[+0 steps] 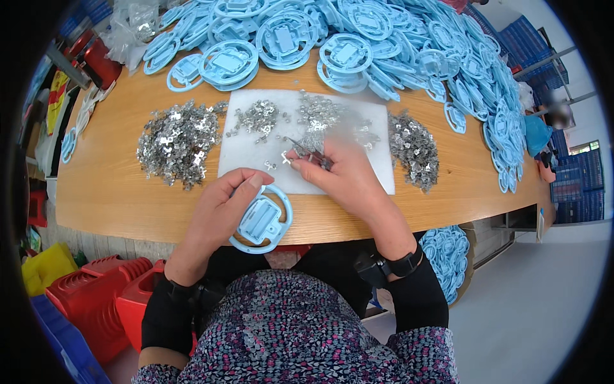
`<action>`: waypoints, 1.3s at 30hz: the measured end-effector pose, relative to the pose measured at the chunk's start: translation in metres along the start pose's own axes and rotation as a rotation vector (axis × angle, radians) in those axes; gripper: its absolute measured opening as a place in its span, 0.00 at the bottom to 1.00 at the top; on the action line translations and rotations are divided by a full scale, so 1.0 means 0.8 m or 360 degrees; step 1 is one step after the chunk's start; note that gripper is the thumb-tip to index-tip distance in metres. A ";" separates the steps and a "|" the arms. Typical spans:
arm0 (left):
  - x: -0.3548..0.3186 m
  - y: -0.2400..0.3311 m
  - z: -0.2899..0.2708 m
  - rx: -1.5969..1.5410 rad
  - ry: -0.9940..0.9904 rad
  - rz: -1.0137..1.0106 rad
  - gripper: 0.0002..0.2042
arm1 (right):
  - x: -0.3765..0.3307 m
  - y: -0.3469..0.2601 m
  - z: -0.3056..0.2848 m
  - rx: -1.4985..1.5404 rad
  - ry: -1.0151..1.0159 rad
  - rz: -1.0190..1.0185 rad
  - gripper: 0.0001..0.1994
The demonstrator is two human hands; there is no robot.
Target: The person is manually assembling small metal components into blue circular plastic frames at a factory workstation.
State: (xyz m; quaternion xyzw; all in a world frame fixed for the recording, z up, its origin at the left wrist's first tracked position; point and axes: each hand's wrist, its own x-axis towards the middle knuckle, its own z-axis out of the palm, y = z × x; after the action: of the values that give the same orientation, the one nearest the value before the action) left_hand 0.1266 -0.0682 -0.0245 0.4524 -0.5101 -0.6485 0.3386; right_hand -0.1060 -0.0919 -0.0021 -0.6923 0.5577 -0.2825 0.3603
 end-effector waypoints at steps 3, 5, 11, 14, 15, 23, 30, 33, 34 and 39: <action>0.006 0.000 0.006 -0.0166 -0.0098 -0.0043 0.12 | -0.014 -0.015 0.003 0.0421 -0.0090 0.0075 0.13; 0.008 -0.001 0.012 -0.0234 -0.0132 -0.0018 0.11 | -0.020 -0.022 0.004 0.0516 -0.0212 0.0049 0.12; 0.006 -0.007 0.025 -0.0214 -0.0054 0.0061 0.08 | -0.031 -0.015 0.008 0.0506 -0.0022 0.0144 0.10; 0.004 -0.012 0.030 -0.0160 0.0004 0.0155 0.08 | -0.035 -0.015 0.011 0.0648 -0.0066 0.0242 0.11; 0.004 -0.013 0.032 -0.0124 0.0050 0.0226 0.09 | -0.035 -0.016 0.011 0.0652 -0.0062 0.0246 0.11; -0.002 -0.012 0.039 -0.0049 0.0143 0.0254 0.08 | -0.033 -0.024 0.020 0.0786 -0.0085 0.0405 0.10; -0.001 -0.033 0.035 -0.0164 0.0224 0.0241 0.09 | -0.057 -0.006 0.031 0.0594 0.0127 0.0176 0.10; 0.001 -0.032 0.036 -0.0129 0.0233 0.0217 0.09 | -0.062 0.006 0.036 0.0314 0.0159 0.0014 0.13; 0.001 -0.031 0.035 -0.0129 0.0233 0.0213 0.09 | -0.062 0.006 0.037 0.0156 0.0183 -0.0053 0.14; 0.002 -0.029 0.033 0.0129 0.0231 0.0185 0.10 | -0.059 -0.005 0.040 -0.0197 0.0197 -0.0214 0.15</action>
State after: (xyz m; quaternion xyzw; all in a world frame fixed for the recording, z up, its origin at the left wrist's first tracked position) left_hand 0.1020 -0.0543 -0.0456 0.4810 -0.5355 -0.5722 0.3932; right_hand -0.0890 -0.0395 -0.0171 -0.7303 0.5476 -0.3133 0.2621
